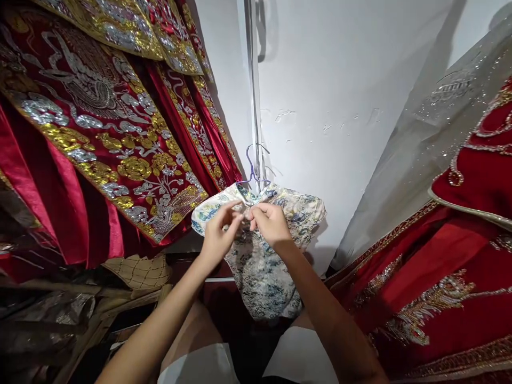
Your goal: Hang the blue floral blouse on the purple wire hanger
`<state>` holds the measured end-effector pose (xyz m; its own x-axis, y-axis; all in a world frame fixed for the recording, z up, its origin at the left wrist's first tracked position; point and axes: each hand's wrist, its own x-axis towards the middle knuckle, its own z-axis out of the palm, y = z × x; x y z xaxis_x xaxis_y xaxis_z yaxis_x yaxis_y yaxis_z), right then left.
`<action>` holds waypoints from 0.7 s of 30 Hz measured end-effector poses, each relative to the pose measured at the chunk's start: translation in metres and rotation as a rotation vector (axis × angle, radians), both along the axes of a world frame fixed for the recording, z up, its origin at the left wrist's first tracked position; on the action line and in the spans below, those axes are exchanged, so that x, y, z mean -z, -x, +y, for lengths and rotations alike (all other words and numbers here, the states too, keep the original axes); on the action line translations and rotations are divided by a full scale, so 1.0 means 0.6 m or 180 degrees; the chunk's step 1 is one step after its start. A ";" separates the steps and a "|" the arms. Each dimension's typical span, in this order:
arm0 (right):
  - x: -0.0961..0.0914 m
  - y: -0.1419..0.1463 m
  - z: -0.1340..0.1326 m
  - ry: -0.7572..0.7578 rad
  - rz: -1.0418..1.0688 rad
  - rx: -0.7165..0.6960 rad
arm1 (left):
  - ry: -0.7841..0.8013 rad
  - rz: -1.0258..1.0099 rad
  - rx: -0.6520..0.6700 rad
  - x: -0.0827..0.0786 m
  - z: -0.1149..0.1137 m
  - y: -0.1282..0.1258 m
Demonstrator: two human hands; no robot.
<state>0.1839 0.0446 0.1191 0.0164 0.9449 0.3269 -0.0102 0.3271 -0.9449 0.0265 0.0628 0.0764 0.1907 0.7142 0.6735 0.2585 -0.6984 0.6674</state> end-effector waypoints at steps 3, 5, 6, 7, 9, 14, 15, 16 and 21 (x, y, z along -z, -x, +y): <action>0.006 -0.001 0.001 -0.0209 -0.0013 0.0203 | -0.0368 0.0159 -0.0071 -0.054 0.015 -0.012; 0.019 -0.005 0.007 -0.0220 0.0102 0.0312 | -0.0461 0.0449 -0.0047 -0.068 0.018 -0.019; 0.026 -0.007 0.010 -0.0210 0.0172 0.0327 | -0.0497 0.0670 -0.0040 -0.071 0.018 -0.022; 0.032 -0.009 0.014 -0.0208 0.0228 0.0316 | -0.0530 0.0927 -0.0053 -0.071 0.019 -0.024; 0.041 -0.011 0.020 -0.0238 0.0255 0.0266 | -0.0618 0.1423 -0.0147 -0.071 0.021 -0.025; 0.043 -0.018 0.038 -0.0372 -0.0064 0.0166 | -0.0873 0.1878 -0.0277 -0.076 0.029 -0.024; 0.047 -0.019 0.043 -0.0334 -0.0203 0.0177 | -0.0938 0.1798 -0.0322 -0.078 0.030 -0.023; 0.054 -0.021 0.047 -0.0255 -0.0375 0.0200 | -0.1019 0.1666 -0.0408 -0.081 0.032 -0.019; 0.132 -0.026 0.031 0.0123 -0.0873 0.0421 | -0.0961 -0.0107 -0.1281 -0.074 0.058 0.051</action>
<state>0.1996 0.0633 0.0399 0.0564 0.9523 0.3001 0.2872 0.2724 -0.9183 -0.0043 0.0975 0.1206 -0.0851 0.4990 0.8624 0.5288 -0.7110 0.4635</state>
